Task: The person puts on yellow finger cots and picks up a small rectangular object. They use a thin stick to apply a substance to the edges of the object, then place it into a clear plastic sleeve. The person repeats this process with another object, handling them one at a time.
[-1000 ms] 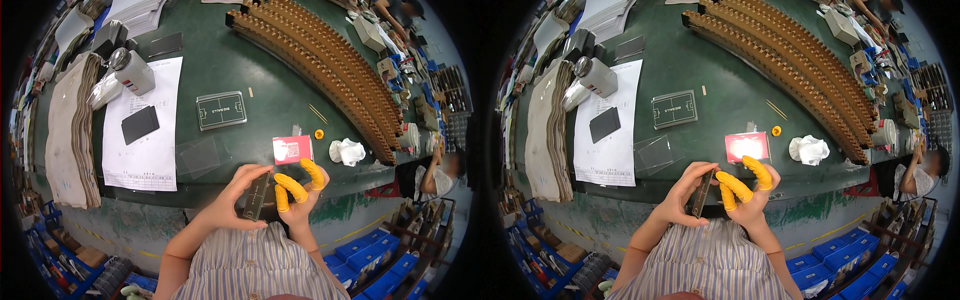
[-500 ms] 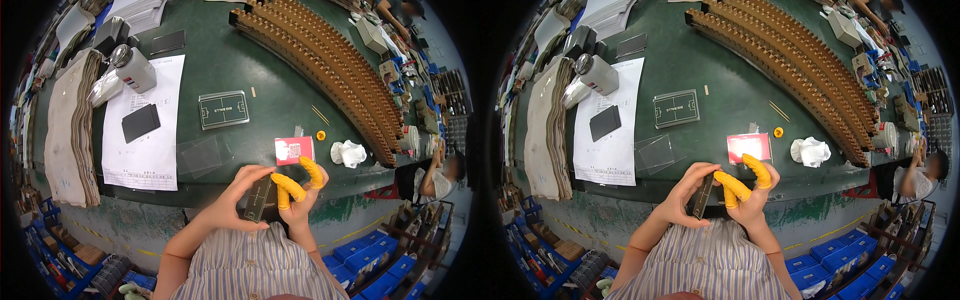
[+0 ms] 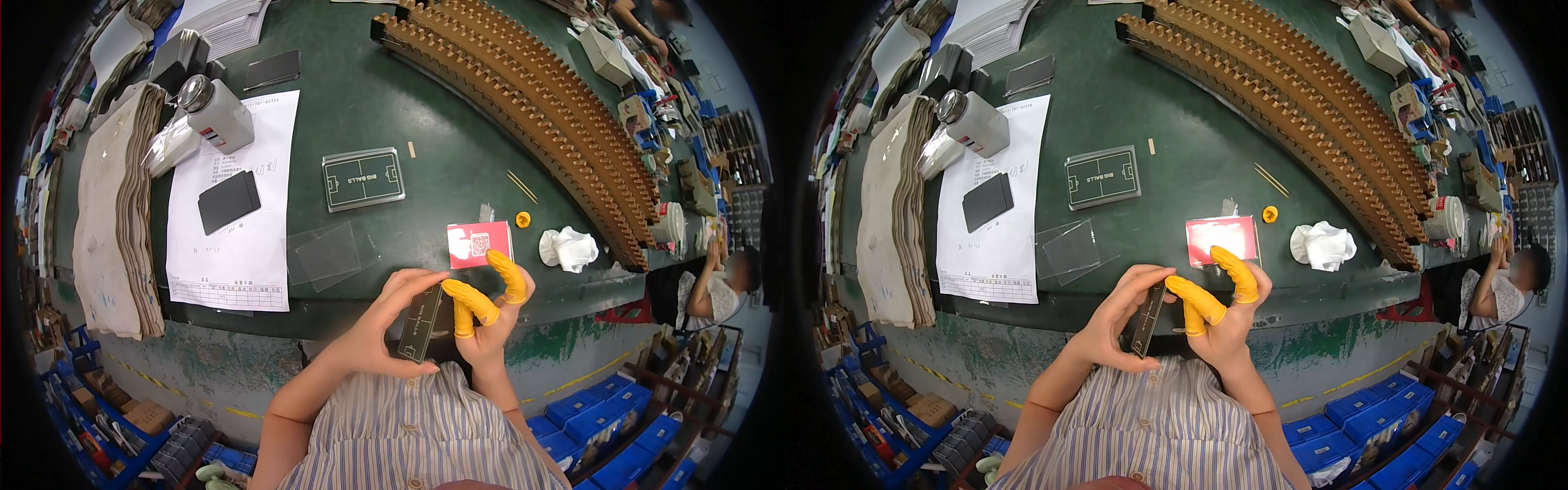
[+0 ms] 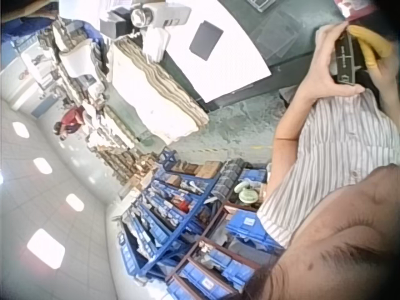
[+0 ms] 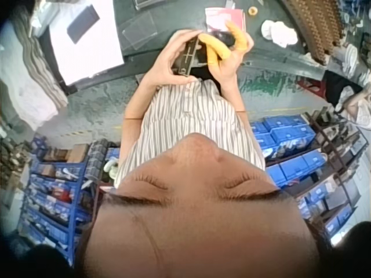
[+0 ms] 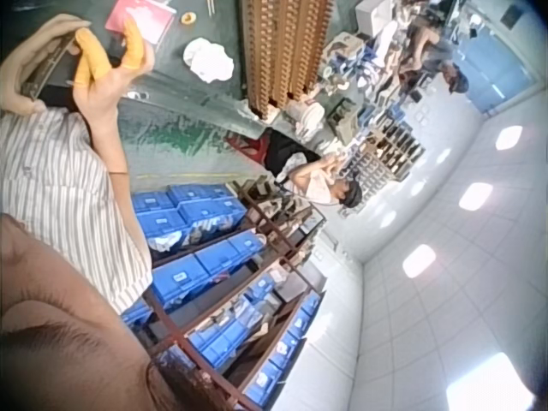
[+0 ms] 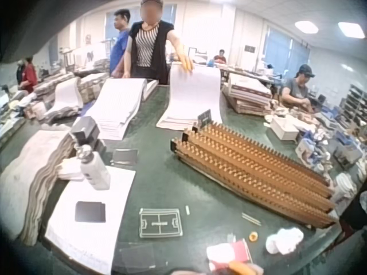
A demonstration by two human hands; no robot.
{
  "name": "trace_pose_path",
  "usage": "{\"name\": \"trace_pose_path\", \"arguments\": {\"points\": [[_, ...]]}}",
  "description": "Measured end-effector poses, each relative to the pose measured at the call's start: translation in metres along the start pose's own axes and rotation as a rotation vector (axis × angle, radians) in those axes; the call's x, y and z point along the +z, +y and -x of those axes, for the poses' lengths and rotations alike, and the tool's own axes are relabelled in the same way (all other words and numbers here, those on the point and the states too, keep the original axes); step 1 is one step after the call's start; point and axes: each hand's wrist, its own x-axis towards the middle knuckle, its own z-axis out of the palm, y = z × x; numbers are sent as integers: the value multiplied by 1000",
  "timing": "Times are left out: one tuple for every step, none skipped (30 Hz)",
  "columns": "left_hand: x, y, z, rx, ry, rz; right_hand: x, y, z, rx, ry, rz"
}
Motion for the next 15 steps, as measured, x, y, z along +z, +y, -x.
{"name": "trace_pose_path", "arguments": {"points": [[0, 0, 0, 3, 0, -2, 1, 0, 1, 4, 4, -13], [0, 0, 0, 6, 1, -4, 1, 1, 1, 8, 4, -19], [0, -1, 0, 12, 2, -3, 2, 1, 0, 12, 3, -26], [0, -1, 1, 16, 2, -1, 2, 1, 0, 18, 2, -33], [0, -1, 1, 20, 3, 1, 1, 1, -1, 18, -11, -28], [0, -1, 1, 13, 0, 7, 0, 0, -2, 18, -23, -23], [0, -1, 1, 7, -2, 12, 0, 0, -2, 16, -35, -19], [0, -1, 1, 2, -4, 16, 1, 0, -1, 27, -21, -41], [0, -2, 1, 7, -4, 8, 2, 0, 0, 39, -8, -62], [0, -2, 1, 14, -4, 2, 3, 0, 1, 50, 4, -81], [0, -2, 0, 21, -4, -5, 3, 1, 1, 49, -5, -79], [0, -2, 1, 19, -3, -2, 2, 1, 2, 48, -15, -77], [0, -2, 1, 16, -3, 0, 2, 1, 2, 47, -24, -75], [0, -2, 1, 14, -3, 2, 2, 2, 2, 48, -18, -73], [0, -2, 1, 13, -3, 1, 3, 2, 1, 49, -12, -70]]}}
